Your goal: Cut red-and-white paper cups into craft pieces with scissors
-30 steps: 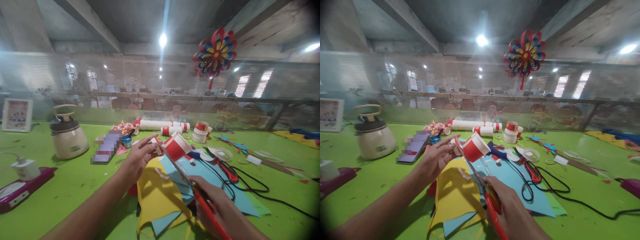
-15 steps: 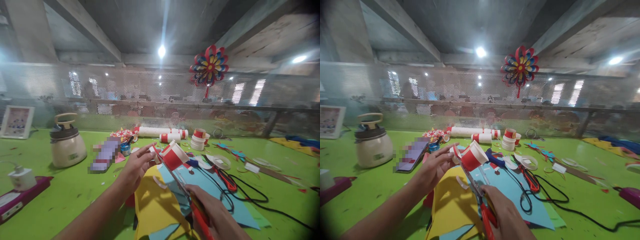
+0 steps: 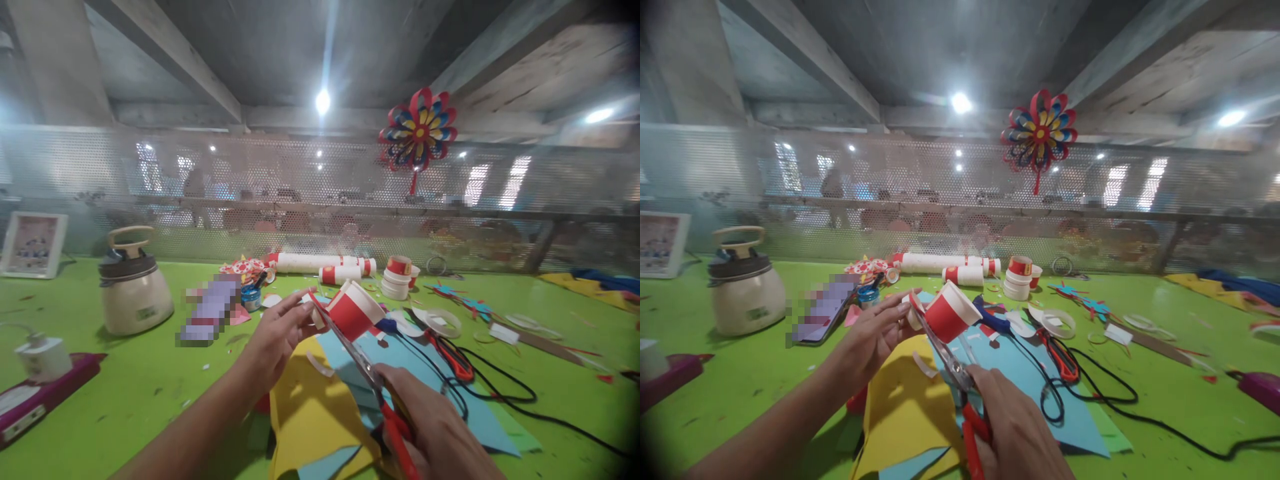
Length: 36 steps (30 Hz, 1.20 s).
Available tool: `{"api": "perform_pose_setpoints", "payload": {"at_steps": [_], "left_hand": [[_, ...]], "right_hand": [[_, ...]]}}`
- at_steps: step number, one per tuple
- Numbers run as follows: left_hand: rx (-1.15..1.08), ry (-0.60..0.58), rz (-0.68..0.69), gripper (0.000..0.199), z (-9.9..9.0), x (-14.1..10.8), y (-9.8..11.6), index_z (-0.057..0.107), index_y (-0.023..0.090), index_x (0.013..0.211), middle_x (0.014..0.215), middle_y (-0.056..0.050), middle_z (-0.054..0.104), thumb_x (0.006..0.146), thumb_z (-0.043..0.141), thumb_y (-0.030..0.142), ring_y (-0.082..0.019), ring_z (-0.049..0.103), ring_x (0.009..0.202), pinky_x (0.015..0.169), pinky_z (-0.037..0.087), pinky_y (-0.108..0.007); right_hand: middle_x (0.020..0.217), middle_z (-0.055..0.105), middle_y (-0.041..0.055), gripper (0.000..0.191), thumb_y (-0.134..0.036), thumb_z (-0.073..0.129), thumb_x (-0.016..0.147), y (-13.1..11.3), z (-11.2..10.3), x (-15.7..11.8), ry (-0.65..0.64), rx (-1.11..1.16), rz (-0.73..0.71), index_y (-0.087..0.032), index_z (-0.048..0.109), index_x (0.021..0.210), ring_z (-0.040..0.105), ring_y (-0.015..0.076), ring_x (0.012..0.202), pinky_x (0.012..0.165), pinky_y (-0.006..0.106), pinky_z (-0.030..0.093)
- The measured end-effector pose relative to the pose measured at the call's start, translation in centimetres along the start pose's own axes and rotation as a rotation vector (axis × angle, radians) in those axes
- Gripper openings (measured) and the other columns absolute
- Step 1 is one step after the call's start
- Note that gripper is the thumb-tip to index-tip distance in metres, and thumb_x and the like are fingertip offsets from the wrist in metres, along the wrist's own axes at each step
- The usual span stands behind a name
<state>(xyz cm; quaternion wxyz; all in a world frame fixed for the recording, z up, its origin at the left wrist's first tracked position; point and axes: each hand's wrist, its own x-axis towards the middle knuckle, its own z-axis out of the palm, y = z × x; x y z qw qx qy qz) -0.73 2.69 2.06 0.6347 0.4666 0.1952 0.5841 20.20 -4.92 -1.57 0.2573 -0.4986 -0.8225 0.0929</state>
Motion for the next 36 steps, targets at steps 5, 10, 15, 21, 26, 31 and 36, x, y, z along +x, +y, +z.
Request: {"api": "perform_pose_setpoints", "payload": {"at_steps": [5, 10, 15, 21, 26, 31, 36], "left_hand": [[0.0, 0.027, -0.015, 0.034, 0.01, 0.05, -0.14, 0.063, 0.014, 0.109, 0.087, -0.009, 0.07, 0.075, 0.068, 0.022, -0.021, 0.065, 0.082, 0.077, 0.051, -0.033], [0.008, 0.029, -0.01, 0.033, 0.14, -0.04, -0.23, 0.063, 0.014, 0.11, 0.09, -0.01, 0.069, 0.077, 0.066, 0.021, -0.019, 0.064, 0.08, 0.075, 0.051, -0.033], [0.014, 0.024, -0.017, 0.032, 0.19, -0.15, -0.01, 0.063, 0.014, 0.108, 0.087, -0.01, 0.069, 0.078, 0.066, 0.021, -0.018, 0.062, 0.079, 0.075, 0.05, -0.032], [0.039, 0.096, -0.046, 0.044, 0.04, -0.08, 0.15, 0.062, 0.016, 0.113, 0.078, -0.004, 0.063, 0.07, 0.073, 0.018, -0.015, 0.06, 0.074, 0.078, 0.048, -0.031], [0.06, 0.094, -0.023, 0.047, 0.01, -0.06, -0.05, 0.062, 0.017, 0.116, 0.076, -0.003, 0.059, 0.07, 0.074, 0.02, -0.015, 0.058, 0.077, 0.082, 0.048, -0.034], [0.063, 0.091, -0.021, 0.048, 0.06, -0.2, -0.2, 0.061, 0.016, 0.117, 0.081, -0.005, 0.061, 0.071, 0.073, 0.022, -0.017, 0.059, 0.08, 0.086, 0.047, -0.037], [0.072, 0.1, -0.023, 0.051, 0.13, -0.2, -0.18, 0.062, 0.015, 0.117, 0.079, -0.004, 0.061, 0.069, 0.074, 0.021, -0.017, 0.059, 0.076, 0.084, 0.047, -0.036]], "right_hand": [[0.106, 0.065, 0.0125, 0.042, -0.018, 0.047, 0.083, 0.24, 0.17, -0.24, 0.019, 0.0, -0.015, -0.017, 0.048, 0.125, 0.061, 0.0248, 0.096, 0.083, 0.036, 0.05], [0.107, 0.065, 0.0128, 0.044, -0.022, 0.045, 0.086, 0.53, 0.26, -0.35, -0.003, -0.003, -0.033, -0.017, 0.047, 0.13, 0.061, 0.0271, 0.098, 0.085, 0.04, 0.049], [0.101, 0.065, 0.0129, 0.043, -0.027, 0.041, 0.089, 0.03, -0.16, -0.23, -0.035, 0.04, -0.033, -0.015, 0.046, 0.13, 0.061, 0.0271, 0.096, 0.089, 0.042, 0.047], [0.11, 0.062, 0.0129, 0.042, -0.023, 0.041, 0.09, -0.05, -0.32, 0.05, -0.024, 0.077, -0.009, -0.019, 0.046, 0.132, 0.057, 0.0265, 0.105, 0.093, 0.041, 0.044], [0.108, 0.062, 0.0114, 0.043, -0.025, 0.043, 0.09, -0.02, -0.27, 0.22, -0.035, 0.105, 0.004, -0.02, 0.045, 0.133, 0.058, 0.0256, 0.102, 0.092, 0.04, 0.045], [0.102, 0.065, 0.011, 0.04, -0.029, 0.037, 0.091, 0.29, -0.19, 0.17, -0.052, 0.116, -0.028, -0.019, 0.048, 0.128, 0.061, 0.0255, 0.095, 0.087, 0.04, 0.047], [0.103, 0.065, 0.0097, 0.04, -0.033, 0.039, 0.092, 0.31, -0.24, 0.16, -0.053, 0.14, -0.034, -0.021, 0.047, 0.129, 0.06, 0.0244, 0.094, 0.086, 0.037, 0.047]]}}
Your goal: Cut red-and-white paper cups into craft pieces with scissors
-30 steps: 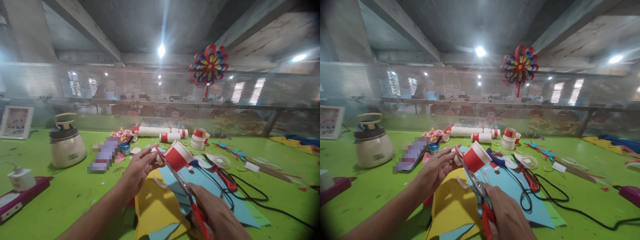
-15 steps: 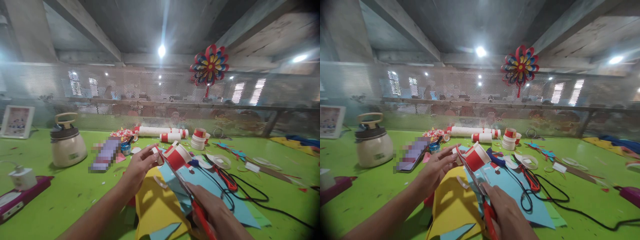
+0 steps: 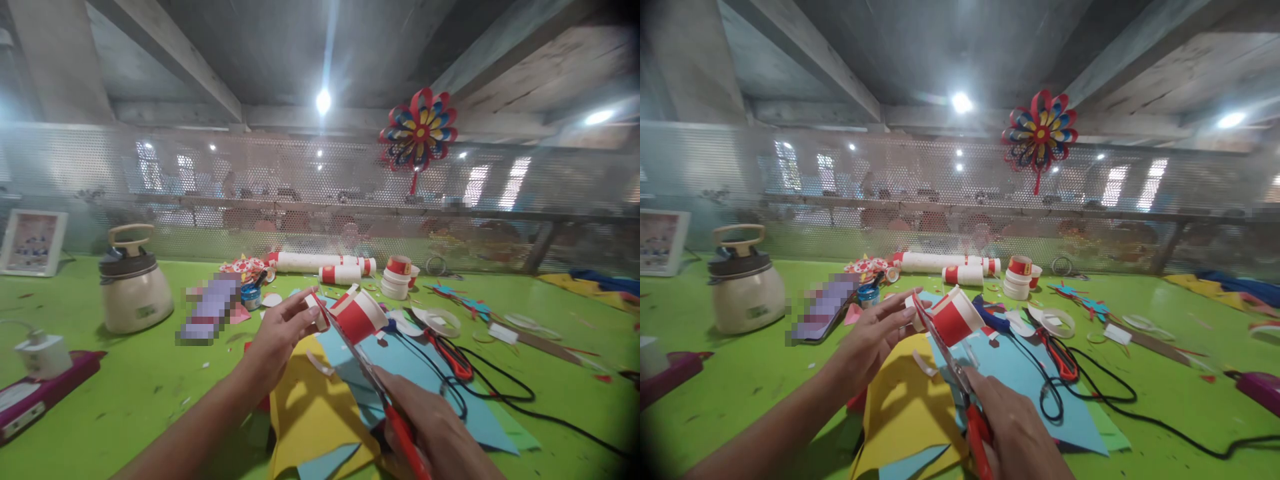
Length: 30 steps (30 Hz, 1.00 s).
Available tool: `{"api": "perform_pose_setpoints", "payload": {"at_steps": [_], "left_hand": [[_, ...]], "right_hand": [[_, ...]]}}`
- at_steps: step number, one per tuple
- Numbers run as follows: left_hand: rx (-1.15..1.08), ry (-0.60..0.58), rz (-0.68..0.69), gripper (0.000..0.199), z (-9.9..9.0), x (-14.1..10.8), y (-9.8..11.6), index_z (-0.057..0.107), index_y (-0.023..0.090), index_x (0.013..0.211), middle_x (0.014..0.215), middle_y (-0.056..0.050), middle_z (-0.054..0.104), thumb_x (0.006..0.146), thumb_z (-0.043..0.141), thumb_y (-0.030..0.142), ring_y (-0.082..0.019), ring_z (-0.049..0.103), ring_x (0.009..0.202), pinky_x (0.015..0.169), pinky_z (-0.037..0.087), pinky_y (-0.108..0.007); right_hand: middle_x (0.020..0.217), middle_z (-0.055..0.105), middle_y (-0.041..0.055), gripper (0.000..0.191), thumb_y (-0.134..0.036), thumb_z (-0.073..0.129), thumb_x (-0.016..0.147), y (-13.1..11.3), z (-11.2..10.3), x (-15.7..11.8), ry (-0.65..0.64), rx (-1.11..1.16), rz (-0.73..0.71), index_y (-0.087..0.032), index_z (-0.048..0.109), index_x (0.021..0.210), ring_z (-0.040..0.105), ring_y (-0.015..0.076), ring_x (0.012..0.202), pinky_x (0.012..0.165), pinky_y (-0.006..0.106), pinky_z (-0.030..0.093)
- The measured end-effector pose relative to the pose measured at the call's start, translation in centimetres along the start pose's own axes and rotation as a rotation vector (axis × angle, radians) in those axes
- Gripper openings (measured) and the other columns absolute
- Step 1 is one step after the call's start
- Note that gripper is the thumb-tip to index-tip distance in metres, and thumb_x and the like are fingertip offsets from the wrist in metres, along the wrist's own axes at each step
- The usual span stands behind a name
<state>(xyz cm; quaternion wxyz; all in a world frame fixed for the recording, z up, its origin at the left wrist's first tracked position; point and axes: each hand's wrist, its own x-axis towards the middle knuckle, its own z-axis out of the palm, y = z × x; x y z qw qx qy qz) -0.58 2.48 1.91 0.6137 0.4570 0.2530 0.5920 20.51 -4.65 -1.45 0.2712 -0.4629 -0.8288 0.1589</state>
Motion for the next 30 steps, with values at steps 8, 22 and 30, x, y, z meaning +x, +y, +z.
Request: {"api": "perform_pose_setpoints", "payload": {"at_steps": [8, 22, 30], "left_hand": [[-0.01, -0.027, 0.012, 0.04, -0.4, 0.1, 0.3, 0.058, 0.014, 0.119, 0.085, -0.008, 0.063, 0.079, 0.064, 0.02, -0.017, 0.059, 0.074, 0.073, 0.051, -0.035], [-0.07, 0.024, -0.021, 0.038, 0.4, -0.4, 0.4, 0.065, 0.015, 0.11, 0.079, -0.004, 0.06, 0.072, 0.071, 0.015, -0.016, 0.059, 0.074, 0.077, 0.05, -0.034], [-0.084, 0.001, 0.026, 0.04, 0.6, -0.4, -0.1, 0.062, 0.014, 0.115, 0.085, -0.008, 0.064, 0.076, 0.069, 0.019, -0.017, 0.059, 0.075, 0.077, 0.05, -0.037]], "right_hand": [[0.103, 0.064, 0.0093, 0.037, -0.029, 0.043, 0.09, -0.4, -0.1, 0.2, 0.026, 0.035, -0.001, -0.021, 0.051, 0.126, 0.059, 0.0243, 0.093, 0.09, 0.038, 0.045], [0.101, 0.065, 0.0073, 0.04, -0.026, 0.041, 0.09, 0.3, 0.3, 0.0, 0.036, 0.038, -0.045, -0.023, 0.046, 0.13, 0.06, 0.0229, 0.093, 0.088, 0.035, 0.046], [0.11, 0.064, 0.0094, 0.04, -0.031, 0.044, 0.09, -0.3, 0.0, 0.1, 0.017, 0.058, -0.04, -0.021, 0.049, 0.127, 0.059, 0.0221, 0.101, 0.089, 0.032, 0.045]]}}
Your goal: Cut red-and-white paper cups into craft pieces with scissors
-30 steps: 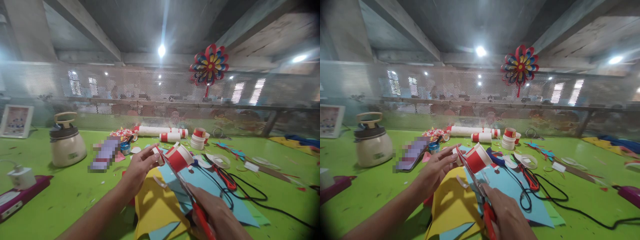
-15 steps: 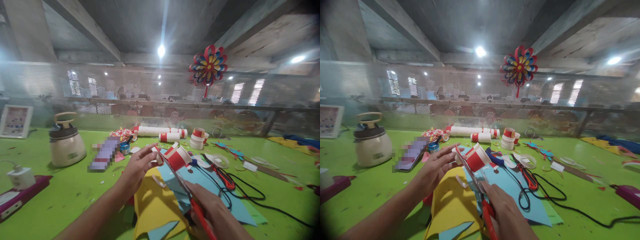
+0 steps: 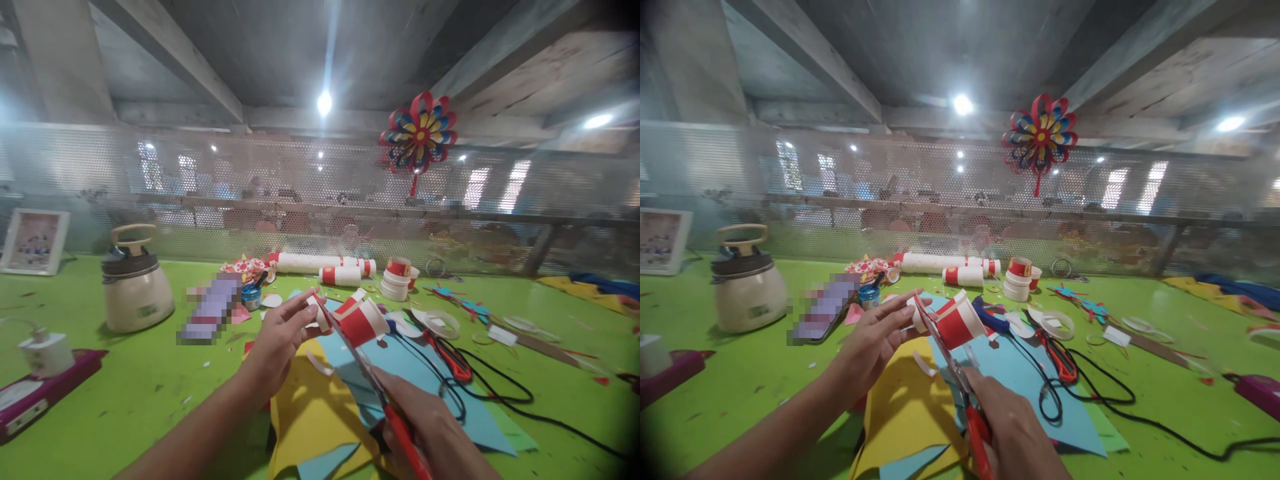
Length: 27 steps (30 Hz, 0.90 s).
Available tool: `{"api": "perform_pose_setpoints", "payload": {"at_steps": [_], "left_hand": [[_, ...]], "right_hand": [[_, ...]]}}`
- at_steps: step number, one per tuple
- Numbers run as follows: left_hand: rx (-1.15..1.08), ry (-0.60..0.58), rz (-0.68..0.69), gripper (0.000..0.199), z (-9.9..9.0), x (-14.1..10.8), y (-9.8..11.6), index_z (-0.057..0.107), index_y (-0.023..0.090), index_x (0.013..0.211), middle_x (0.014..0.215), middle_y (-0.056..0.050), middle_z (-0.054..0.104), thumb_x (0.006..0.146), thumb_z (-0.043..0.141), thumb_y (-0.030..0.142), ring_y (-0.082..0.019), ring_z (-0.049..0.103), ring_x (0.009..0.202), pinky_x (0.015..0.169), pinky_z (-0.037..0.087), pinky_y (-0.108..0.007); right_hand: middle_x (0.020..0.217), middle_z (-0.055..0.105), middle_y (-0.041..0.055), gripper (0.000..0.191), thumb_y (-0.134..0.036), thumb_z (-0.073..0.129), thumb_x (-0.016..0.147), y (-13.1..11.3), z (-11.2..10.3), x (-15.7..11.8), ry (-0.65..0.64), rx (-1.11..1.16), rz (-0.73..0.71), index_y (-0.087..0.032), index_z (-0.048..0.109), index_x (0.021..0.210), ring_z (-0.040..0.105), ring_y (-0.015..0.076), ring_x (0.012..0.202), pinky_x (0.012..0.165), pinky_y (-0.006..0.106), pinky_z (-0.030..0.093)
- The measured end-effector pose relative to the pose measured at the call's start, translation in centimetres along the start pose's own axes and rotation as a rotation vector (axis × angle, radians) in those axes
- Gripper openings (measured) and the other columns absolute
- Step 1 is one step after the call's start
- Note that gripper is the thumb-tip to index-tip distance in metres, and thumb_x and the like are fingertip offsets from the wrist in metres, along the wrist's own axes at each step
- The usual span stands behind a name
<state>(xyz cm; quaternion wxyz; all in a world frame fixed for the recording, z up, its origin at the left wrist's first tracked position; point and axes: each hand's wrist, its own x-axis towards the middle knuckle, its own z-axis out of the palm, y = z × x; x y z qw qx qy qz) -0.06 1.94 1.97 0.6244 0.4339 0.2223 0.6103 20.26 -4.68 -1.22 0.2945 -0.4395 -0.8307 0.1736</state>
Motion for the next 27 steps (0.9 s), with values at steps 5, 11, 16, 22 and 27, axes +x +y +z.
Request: {"api": "perform_pose_setpoints", "payload": {"at_steps": [5, 11, 16, 22, 27], "left_hand": [[0.0, -0.015, -0.013, 0.042, 0.0, -0.2, -0.1, 0.06, 0.015, 0.119, 0.084, -0.007, 0.065, 0.078, 0.068, 0.021, -0.018, 0.06, 0.078, 0.081, 0.048, -0.039], [0.017, -0.035, 0.002, 0.044, 0.0, -0.2, -0.1, 0.058, 0.015, 0.121, 0.094, -0.01, 0.068, 0.078, 0.067, 0.023, -0.024, 0.063, 0.09, 0.085, 0.047, -0.041], [0.028, -0.04, 0.011, 0.045, 0.1, -0.2, -0.2, 0.058, 0.016, 0.121, 0.1, -0.012, 0.068, 0.078, 0.067, 0.025, -0.025, 0.063, 0.093, 0.085, 0.047, -0.041], [0.048, -0.022, 0.015, 0.05, -0.2, -0.1, -0.3, 0.054, 0.015, 0.126, 0.091, -0.009, 0.068, 0.078, 0.067, 0.025, -0.022, 0.064, 0.088, 0.088, 0.046, -0.042], [0.112, -0.032, 0.06, 0.049, -0.6, 0.0, -0.4, 0.054, 0.016, 0.126, 0.094, -0.009, 0.067, 0.08, 0.066, 0.025, -0.022, 0.063, 0.09, 0.091, 0.045, -0.042]], "right_hand": [[0.109, 0.065, 0.0091, 0.041, -0.031, 0.044, 0.09, 0.3, 0.2, 0.0, 0.003, -0.001, -0.016, -0.02, 0.048, 0.129, 0.061, 0.0214, 0.097, 0.086, 0.031, 0.046], [0.11, 0.065, 0.0083, 0.039, -0.026, 0.043, 0.089, -0.2, -0.1, 0.2, -0.001, 0.02, -0.02, -0.021, 0.049, 0.128, 0.061, 0.0206, 0.096, 0.083, 0.029, 0.047], [0.099, 0.068, 0.0061, 0.04, -0.027, 0.045, 0.088, -0.2, 0.1, 0.0, 0.03, -0.009, -0.018, -0.021, 0.05, 0.127, 0.064, 0.0201, 0.084, 0.077, 0.028, 0.049], [0.109, 0.067, 0.0071, 0.041, -0.026, 0.045, 0.089, 0.3, 0.1, 0.3, 0.032, 0.007, -0.071, -0.023, 0.049, 0.129, 0.063, 0.0215, 0.093, 0.082, 0.029, 0.049], [0.112, 0.066, 0.0078, 0.041, -0.025, 0.048, 0.086, 0.9, 0.3, 0.4, 0.093, 0.024, -0.118, -0.023, 0.051, 0.127, 0.063, 0.0232, 0.096, 0.083, 0.031, 0.05]]}}
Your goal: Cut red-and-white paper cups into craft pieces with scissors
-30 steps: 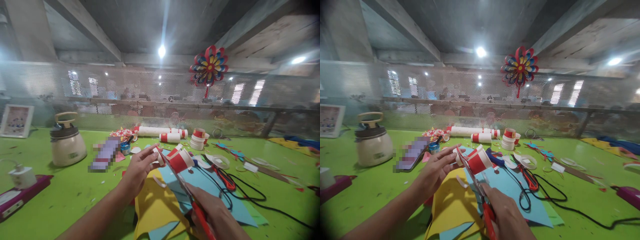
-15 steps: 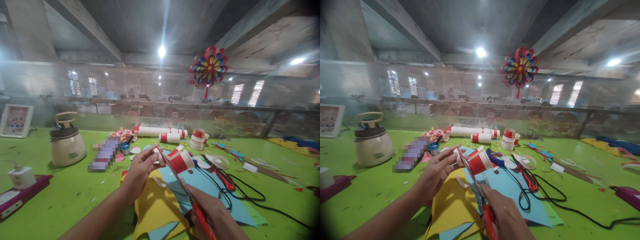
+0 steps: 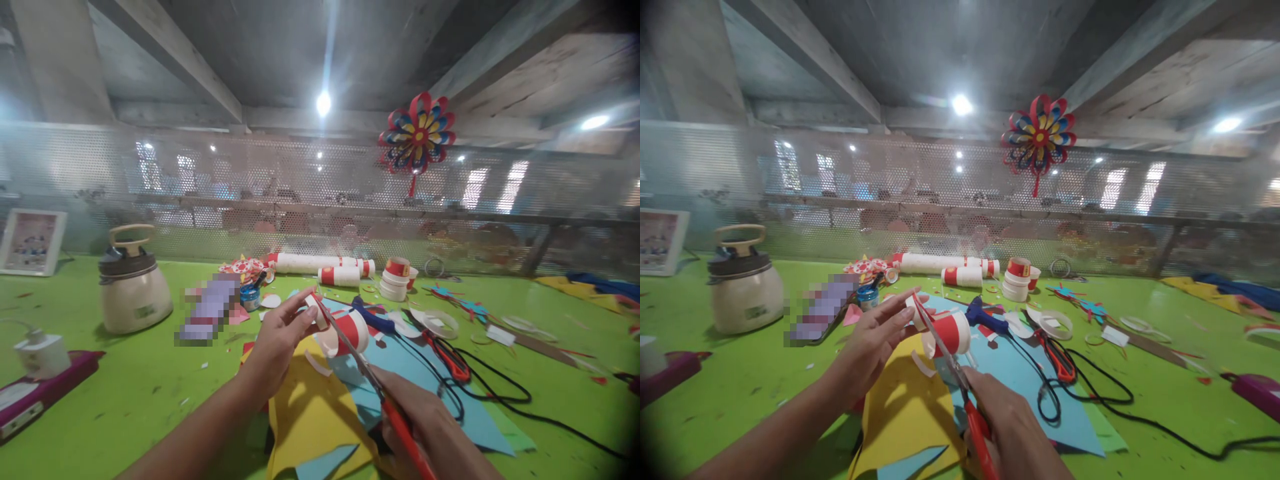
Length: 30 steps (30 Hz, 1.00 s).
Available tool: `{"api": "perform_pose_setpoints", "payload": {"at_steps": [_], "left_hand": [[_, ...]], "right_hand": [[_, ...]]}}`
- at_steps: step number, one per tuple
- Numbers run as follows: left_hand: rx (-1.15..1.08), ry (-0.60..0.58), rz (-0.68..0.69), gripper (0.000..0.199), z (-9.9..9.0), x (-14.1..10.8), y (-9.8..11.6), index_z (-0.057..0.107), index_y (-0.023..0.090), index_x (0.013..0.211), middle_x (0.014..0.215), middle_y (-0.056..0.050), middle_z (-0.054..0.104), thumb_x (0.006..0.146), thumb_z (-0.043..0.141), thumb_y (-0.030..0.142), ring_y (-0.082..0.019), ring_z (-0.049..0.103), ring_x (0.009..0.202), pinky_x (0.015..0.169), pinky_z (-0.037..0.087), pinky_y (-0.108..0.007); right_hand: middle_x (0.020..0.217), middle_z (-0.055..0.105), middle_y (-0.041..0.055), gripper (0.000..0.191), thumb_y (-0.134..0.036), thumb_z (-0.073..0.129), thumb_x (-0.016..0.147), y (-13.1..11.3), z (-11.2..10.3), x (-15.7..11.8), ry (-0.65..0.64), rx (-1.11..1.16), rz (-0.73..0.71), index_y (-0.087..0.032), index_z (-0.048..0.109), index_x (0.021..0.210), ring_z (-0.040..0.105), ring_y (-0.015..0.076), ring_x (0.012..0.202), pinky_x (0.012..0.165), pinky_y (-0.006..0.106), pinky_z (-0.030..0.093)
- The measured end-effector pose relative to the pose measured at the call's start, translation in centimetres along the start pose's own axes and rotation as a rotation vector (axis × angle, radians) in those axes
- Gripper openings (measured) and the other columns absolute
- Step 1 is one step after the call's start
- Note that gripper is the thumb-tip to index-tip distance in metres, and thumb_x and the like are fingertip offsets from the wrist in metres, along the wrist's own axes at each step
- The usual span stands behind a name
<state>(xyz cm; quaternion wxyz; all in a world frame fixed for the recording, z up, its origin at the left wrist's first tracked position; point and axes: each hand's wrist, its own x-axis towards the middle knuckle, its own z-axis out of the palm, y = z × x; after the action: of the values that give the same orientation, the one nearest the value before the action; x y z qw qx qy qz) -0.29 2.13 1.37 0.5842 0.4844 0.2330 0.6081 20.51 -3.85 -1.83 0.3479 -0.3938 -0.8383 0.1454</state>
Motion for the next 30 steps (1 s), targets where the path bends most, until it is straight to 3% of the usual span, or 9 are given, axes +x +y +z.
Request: {"api": "perform_pose_setpoints", "payload": {"at_steps": [4, 10, 15, 19, 22, 26, 30], "left_hand": [[0.014, -0.028, 0.005, 0.05, 0.01, -0.07, -0.08, 0.053, 0.018, 0.128, 0.099, -0.01, 0.067, 0.08, 0.066, 0.027, -0.023, 0.062, 0.094, 0.092, 0.045, -0.041], [0.016, 0.014, -0.004, 0.051, -0.08, -0.05, -0.25, 0.055, 0.018, 0.126, 0.09, -0.007, 0.067, 0.077, 0.069, 0.028, -0.021, 0.062, 0.088, 0.092, 0.045, -0.041], [-0.012, 0.02, -0.008, 0.052, 0.01, 0.03, 0.17, 0.057, 0.02, 0.124, 0.097, -0.008, 0.068, 0.074, 0.071, 0.025, -0.022, 0.063, 0.09, 0.091, 0.045, -0.038], [-0.074, -0.017, 0.001, 0.039, 0.21, 0.09, 0.55, 0.062, 0.014, 0.116, 0.1, -0.013, 0.069, 0.078, 0.066, 0.025, -0.025, 0.064, 0.092, 0.087, 0.047, -0.038], [-0.089, -0.004, 0.0, 0.032, 0.15, 0.25, 0.62, 0.065, 0.013, 0.108, 0.096, -0.012, 0.069, 0.078, 0.066, 0.022, -0.024, 0.064, 0.091, 0.087, 0.047, -0.037], [-0.093, 0.051, -0.014, 0.041, 0.04, 0.42, 0.65, 0.062, 0.014, 0.111, 0.089, -0.009, 0.069, 0.072, 0.071, 0.02, -0.023, 0.064, 0.088, 0.087, 0.047, -0.037], [-0.079, 0.037, -0.024, 0.047, 0.15, 0.29, 0.74, 0.061, 0.015, 0.116, 0.097, -0.011, 0.068, 0.071, 0.072, 0.021, -0.026, 0.063, 0.093, 0.085, 0.048, -0.039]], "right_hand": [[0.114, 0.065, 0.0083, 0.044, -0.021, 0.048, 0.083, 0.46, 0.36, -0.21, 0.001, -0.017, -0.003, -0.023, 0.05, 0.128, 0.062, 0.0245, 0.097, 0.084, 0.033, 0.049], [0.097, 0.069, 0.0046, 0.045, -0.02, 0.045, 0.083, -0.03, 0.25, -0.13, -0.028, -0.031, 0.051, -0.022, 0.051, 0.127, 0.064, 0.0205, 0.08, 0.074, 0.028, 0.051], [0.095, 0.07, 0.0046, 0.043, -0.02, 0.045, 0.081, -0.46, 0.32, 0.06, 0.046, -0.076, 0.022, -0.021, 0.055, 0.123, 0.065, 0.0205, 0.077, 0.073, 0.027, 0.052], [0.102, 0.068, 0.0058, 0.042, -0.017, 0.044, 0.081, -0.45, 0.19, -0.2, 0.02, -0.061, 0.029, -0.021, 0.055, 0.122, 0.063, 0.0222, 0.088, 0.08, 0.029, 0.05], [0.095, 0.067, 0.0058, 0.039, -0.016, 0.044, 0.083, -0.24, 0.09, -0.42, -0.003, -0.106, 0.073, -0.021, 0.054, 0.12, 0.062, 0.0215, 0.083, 0.081, 0.03, 0.049], [0.093, 0.066, 0.0048, 0.04, -0.015, 0.045, 0.082, 0.07, 0.15, -0.39, -0.012, -0.115, 0.059, -0.022, 0.053, 0.121, 0.061, 0.0214, 0.082, 0.075, 0.029, 0.05], [0.093, 0.066, 0.0042, 0.043, -0.012, 0.045, 0.081, 0.06, 0.09, -0.32, -0.017, -0.089, 0.043, -0.022, 0.052, 0.122, 0.061, 0.0212, 0.082, 0.074, 0.029, 0.05]]}}
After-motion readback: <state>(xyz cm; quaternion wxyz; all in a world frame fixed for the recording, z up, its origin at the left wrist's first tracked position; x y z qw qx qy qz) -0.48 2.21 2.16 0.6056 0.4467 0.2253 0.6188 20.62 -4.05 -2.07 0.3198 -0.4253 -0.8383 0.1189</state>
